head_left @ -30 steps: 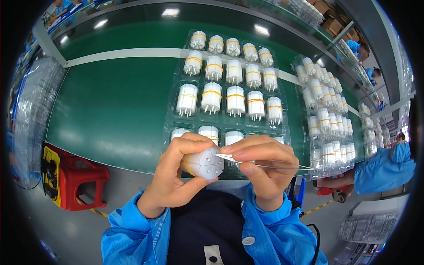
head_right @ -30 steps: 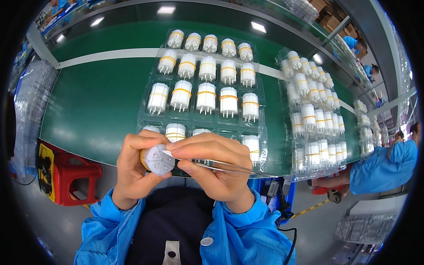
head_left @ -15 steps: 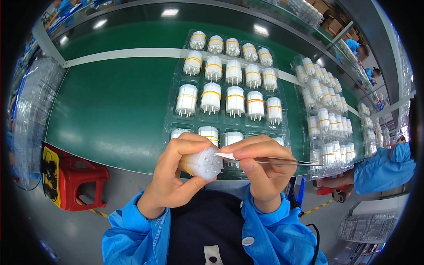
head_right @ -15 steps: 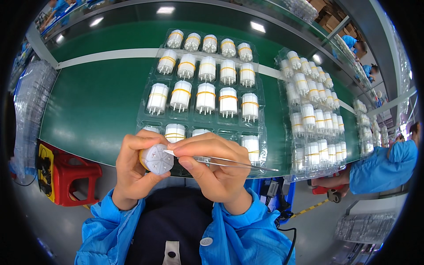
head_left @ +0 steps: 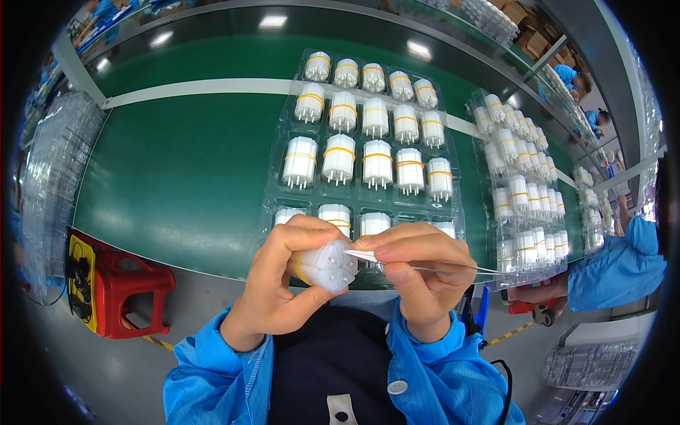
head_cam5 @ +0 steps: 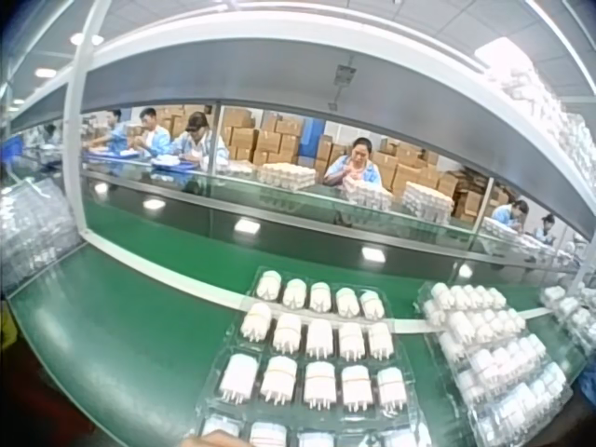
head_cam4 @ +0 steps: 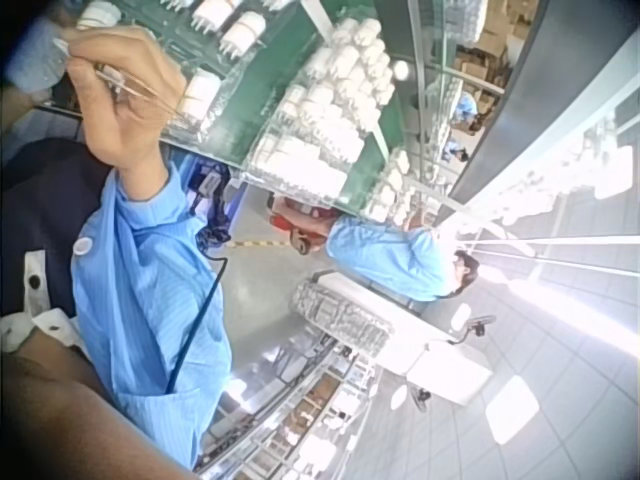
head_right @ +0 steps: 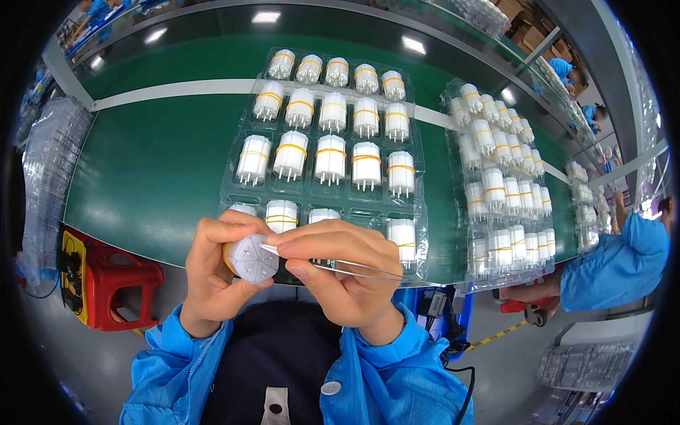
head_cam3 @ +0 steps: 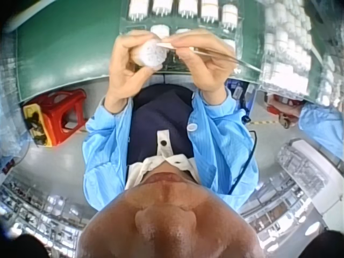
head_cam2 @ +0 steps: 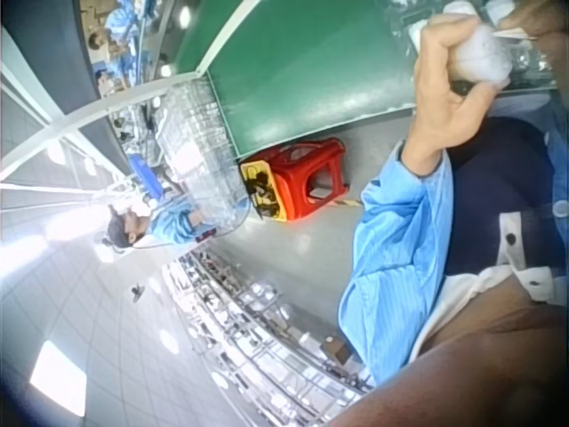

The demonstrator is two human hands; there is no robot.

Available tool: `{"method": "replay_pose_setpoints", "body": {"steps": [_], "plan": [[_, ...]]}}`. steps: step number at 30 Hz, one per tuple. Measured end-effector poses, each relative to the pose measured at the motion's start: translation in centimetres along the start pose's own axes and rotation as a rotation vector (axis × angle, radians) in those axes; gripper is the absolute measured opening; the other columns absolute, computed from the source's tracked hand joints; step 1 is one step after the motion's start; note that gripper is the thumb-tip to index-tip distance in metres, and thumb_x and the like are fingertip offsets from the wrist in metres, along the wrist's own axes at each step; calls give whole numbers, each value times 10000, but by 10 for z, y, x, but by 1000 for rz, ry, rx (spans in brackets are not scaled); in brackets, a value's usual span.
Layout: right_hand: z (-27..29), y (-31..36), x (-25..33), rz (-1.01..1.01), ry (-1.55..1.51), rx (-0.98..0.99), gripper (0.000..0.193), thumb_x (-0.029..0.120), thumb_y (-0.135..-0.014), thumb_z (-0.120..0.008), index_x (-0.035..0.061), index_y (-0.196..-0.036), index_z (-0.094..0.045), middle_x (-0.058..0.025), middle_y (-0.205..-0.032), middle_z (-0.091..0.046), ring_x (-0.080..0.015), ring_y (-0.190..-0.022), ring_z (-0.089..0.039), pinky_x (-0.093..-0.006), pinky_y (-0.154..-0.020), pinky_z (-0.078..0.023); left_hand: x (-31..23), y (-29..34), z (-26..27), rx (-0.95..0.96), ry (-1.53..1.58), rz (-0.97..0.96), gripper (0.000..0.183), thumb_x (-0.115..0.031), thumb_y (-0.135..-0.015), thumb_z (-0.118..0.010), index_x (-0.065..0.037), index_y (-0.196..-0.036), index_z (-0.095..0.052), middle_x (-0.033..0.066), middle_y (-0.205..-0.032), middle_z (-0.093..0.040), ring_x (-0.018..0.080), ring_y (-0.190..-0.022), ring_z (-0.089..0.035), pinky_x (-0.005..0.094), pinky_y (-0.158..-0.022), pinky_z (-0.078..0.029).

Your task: The person uses tweezers to insert small white components into cylindrical white objects with yellow bands, then places the objects into clear plastic trays on a green workbench. The person repeats this process for multiple units while other workers perform similar tasks in the background.

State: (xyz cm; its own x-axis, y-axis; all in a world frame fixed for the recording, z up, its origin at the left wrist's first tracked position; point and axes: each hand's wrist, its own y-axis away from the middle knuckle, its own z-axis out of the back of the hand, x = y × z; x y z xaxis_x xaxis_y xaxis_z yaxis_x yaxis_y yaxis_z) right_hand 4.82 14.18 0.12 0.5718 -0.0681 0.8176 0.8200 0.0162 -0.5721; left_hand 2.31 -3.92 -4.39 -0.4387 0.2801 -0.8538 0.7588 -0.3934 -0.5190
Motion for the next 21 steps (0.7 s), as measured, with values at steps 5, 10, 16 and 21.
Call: {"method": "replay_pose_setpoints", "body": {"steps": [5,10,16,21], "plan": [[-3,-1,2,-17,-17,-30,119,-29,-762,-700,-36,-881,-688,-169,-886,-713,-260,-804,-705,-321,-707,-564,0,0,0,0,-37,-17,537,37,-735,-732,-19,-1188,-449,208,-1103,-547,245,-1012,-575,340,-846,-480],[-1,-5,9,-14,86,18,138,-32,-754,-708,-37,-891,-689,-165,-872,-710,-250,-794,-700,-312,-669,-556,-1,-1,2,26,-188,-70,526,45,-746,-719,-14,-1194,-450,204,-1106,-547,250,-1012,-573,338,-835,-484],[2,-19,12,40,297,183,158,-7,-758,-713,-39,-911,-690,-160,-889,-705,-245,-794,-690,-319,-678,-550,-3,0,0,-16,-188,4,527,52,-736,-688,12,-1211,-465,197,-1136,-543,275,-1035,-556,363,-888,-458],[-4,-2,6,-43,-263,-108,198,56,-798,-706,-40,-970,-678,-178,-964,-697,-253,-903,-667,-341,-776,-538,-13,-15,1,-42,-313,3,539,64,-705,-670,30,-1212,-489,220,-1209,-538,328,-1061,-553,401,-918,-445]]}}
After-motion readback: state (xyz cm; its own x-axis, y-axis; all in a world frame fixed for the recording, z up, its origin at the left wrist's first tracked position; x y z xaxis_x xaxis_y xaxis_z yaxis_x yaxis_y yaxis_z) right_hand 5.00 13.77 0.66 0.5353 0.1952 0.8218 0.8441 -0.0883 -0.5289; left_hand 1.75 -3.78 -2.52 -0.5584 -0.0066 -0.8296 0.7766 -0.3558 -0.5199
